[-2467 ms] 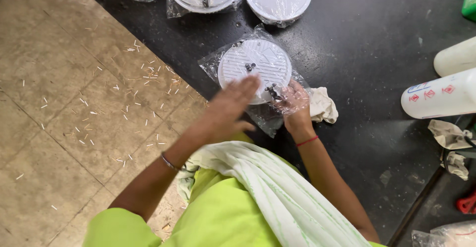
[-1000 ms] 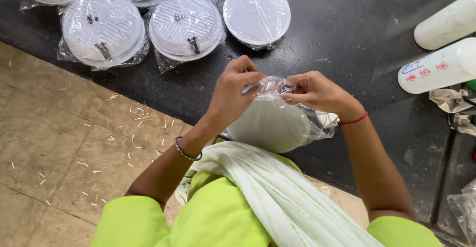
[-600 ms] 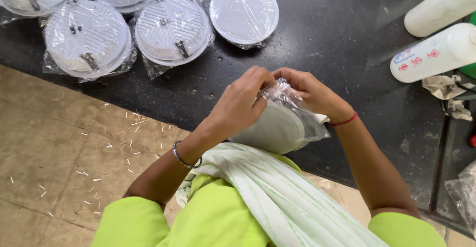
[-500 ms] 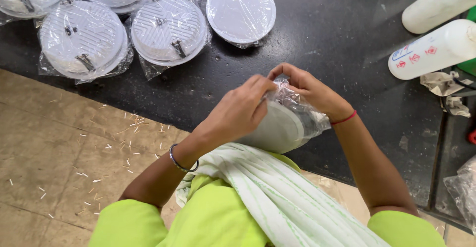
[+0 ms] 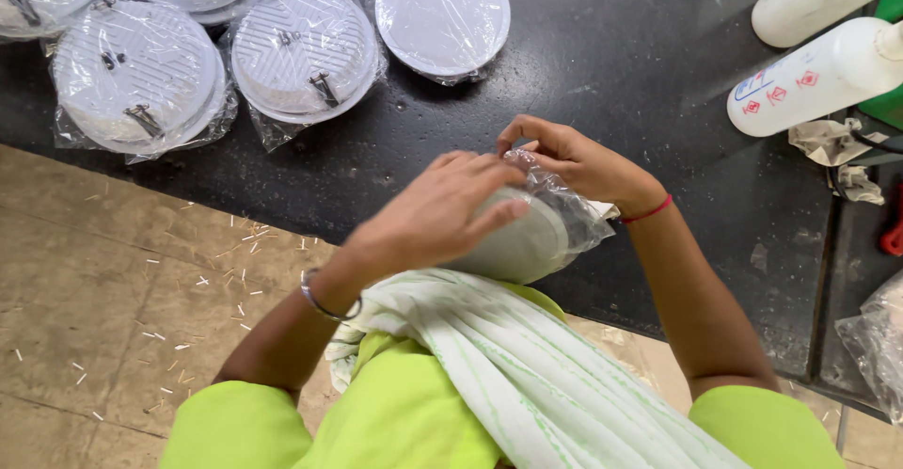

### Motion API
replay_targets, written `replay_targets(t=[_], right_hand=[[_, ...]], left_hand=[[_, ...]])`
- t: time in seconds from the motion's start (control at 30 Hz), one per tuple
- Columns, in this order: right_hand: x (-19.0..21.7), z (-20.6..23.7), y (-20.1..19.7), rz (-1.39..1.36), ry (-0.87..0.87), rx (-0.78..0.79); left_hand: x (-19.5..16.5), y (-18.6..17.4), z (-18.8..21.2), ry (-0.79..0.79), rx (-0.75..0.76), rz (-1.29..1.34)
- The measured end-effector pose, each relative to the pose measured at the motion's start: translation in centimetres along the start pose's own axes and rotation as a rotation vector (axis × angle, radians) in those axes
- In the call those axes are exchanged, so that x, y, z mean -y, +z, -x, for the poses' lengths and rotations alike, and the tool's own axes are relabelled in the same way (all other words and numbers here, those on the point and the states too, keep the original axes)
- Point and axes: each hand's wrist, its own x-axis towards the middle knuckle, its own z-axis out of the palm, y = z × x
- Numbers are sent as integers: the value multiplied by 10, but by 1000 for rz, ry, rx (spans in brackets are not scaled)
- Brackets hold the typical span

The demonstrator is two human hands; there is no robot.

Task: The person wraps round white ceiling light fixtures in clear plastic film at a workbench, pressing the plastic around each unit and setting wrapped fixtures aside. They occasionally wipe a fixture with a cloth, retrieve plastic from a bag on the floor, and stack finished wrapped units on the bench.

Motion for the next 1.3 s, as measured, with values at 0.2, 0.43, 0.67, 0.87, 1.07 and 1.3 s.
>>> replay_targets(t=[0.2, 0.43, 0.67, 0.87, 1.07, 1.3], right_hand=[[-2, 4, 2, 20, -49, 21], [-2, 2, 2, 79, 12, -22], [18, 7, 8, 2, 2, 32], [5, 10, 2, 157, -96, 21], [-9, 12, 0, 70, -53, -15], [2, 3, 11, 124, -9, -51]], left_hand=[[-1, 0, 4, 29, -7, -155], [-14, -16, -4, -124, -137, -186], [-38, 35, -37, 405, -212, -263], [-13, 53, -47, 304, -270, -86], [6, 25, -18, 17, -361, 105], [19, 15, -8, -156, -384, 219]])
